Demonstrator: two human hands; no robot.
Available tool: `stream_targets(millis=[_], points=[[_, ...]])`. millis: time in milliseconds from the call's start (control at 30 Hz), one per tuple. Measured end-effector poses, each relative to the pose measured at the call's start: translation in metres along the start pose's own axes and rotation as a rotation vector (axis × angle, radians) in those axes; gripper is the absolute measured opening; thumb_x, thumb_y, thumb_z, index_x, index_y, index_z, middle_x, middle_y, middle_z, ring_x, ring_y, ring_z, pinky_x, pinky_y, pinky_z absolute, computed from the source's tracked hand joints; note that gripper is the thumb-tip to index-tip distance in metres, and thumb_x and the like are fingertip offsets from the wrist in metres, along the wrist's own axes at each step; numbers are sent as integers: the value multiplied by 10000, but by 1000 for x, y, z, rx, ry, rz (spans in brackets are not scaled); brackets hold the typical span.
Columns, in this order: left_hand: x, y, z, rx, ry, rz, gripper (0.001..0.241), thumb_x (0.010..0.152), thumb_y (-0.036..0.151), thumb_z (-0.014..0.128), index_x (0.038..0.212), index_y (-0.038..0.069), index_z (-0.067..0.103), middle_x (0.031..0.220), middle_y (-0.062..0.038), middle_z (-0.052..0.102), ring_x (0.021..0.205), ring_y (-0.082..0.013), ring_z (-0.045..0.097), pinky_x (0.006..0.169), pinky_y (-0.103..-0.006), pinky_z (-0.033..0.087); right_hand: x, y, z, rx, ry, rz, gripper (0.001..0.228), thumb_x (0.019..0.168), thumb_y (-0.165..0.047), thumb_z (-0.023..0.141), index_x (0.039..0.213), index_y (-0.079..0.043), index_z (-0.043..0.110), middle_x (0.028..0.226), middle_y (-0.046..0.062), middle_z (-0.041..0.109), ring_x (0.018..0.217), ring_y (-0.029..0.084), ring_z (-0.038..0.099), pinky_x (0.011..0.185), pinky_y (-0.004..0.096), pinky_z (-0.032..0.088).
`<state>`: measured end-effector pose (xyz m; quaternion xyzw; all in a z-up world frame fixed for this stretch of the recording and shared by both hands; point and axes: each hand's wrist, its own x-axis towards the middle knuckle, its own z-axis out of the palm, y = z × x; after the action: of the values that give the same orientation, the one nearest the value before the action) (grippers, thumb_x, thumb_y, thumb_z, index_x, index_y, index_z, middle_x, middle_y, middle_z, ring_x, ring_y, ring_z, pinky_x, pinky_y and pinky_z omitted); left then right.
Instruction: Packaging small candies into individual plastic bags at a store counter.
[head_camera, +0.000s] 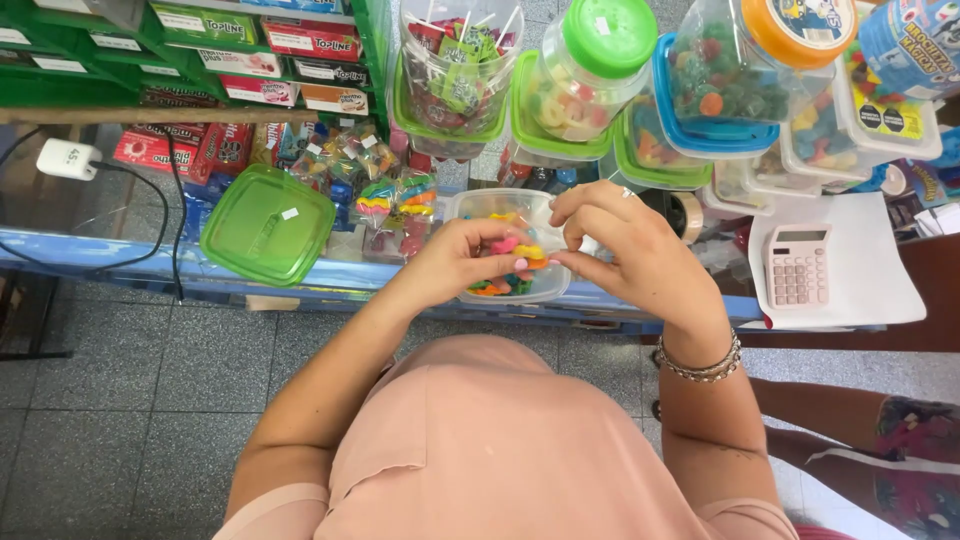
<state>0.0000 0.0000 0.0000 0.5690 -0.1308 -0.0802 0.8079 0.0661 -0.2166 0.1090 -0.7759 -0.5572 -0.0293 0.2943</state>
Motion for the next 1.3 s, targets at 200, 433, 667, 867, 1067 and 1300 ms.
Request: stream_targets(millis=[200, 433, 667, 867, 1067, 1300], points=[[-3, 2, 0, -115, 11, 0, 463, 843, -33, 769, 1270, -90, 598, 1024, -240, 725, 864, -267, 760, 663, -283, 675, 9, -2, 3, 3, 15, 52, 75, 961, -4, 709, 988, -65, 673, 916, 74, 612, 926, 294, 660, 862, 429, 548], [-10, -23, -12, -60, 71, -33, 484, 818, -72, 781, 1259, -112, 588, 985, -240, 732, 808, -244, 759, 641, -293, 676, 17, 6, 1, 27, -55, 57, 140, 908, -36, 774, 868, -82, 648, 870, 39, 577, 859, 257, 615, 810, 389, 529], [-18, -23, -16, -20, 112, -35, 497, 796, -46, 813, 1249, -80, 612, 994, -241, 732, 829, -256, 765, 651, -304, 676, 23, 1, -1, 156, 55, 85, 210, 901, -85, 797, 952, -97, 594, 972, 69, 634, 880, 297, 646, 840, 418, 528], [-20, 3, -5, 66, 146, -6, 352, 866, 36, 785, 1198, -17, 682, 990, -227, 744, 853, -248, 767, 655, -286, 666, 24, -7, 12, 224, 21, 174, 155, 879, -30, 767, 1014, -78, 708, 1050, 111, 699, 943, 327, 709, 873, 466, 550], [-22, 11, 6, 209, 276, 94, 322, 910, 148, 776, 1216, 65, 724, 1035, -163, 764, 959, -201, 725, 799, -327, 638, 23, -11, 20, 224, 55, 209, 171, 899, 40, 722, 1015, -86, 729, 865, 73, 731, 774, 256, 708, 786, 402, 576], [-20, 30, 4, 534, 424, 264, 151, 981, 218, 706, 1098, 229, 802, 989, 12, 801, 1001, -148, 747, 865, -287, 585, 24, -16, 21, 112, 103, 172, 213, 941, 27, 696, 1102, -98, 758, 869, 71, 727, 782, 247, 706, 783, 390, 581]])
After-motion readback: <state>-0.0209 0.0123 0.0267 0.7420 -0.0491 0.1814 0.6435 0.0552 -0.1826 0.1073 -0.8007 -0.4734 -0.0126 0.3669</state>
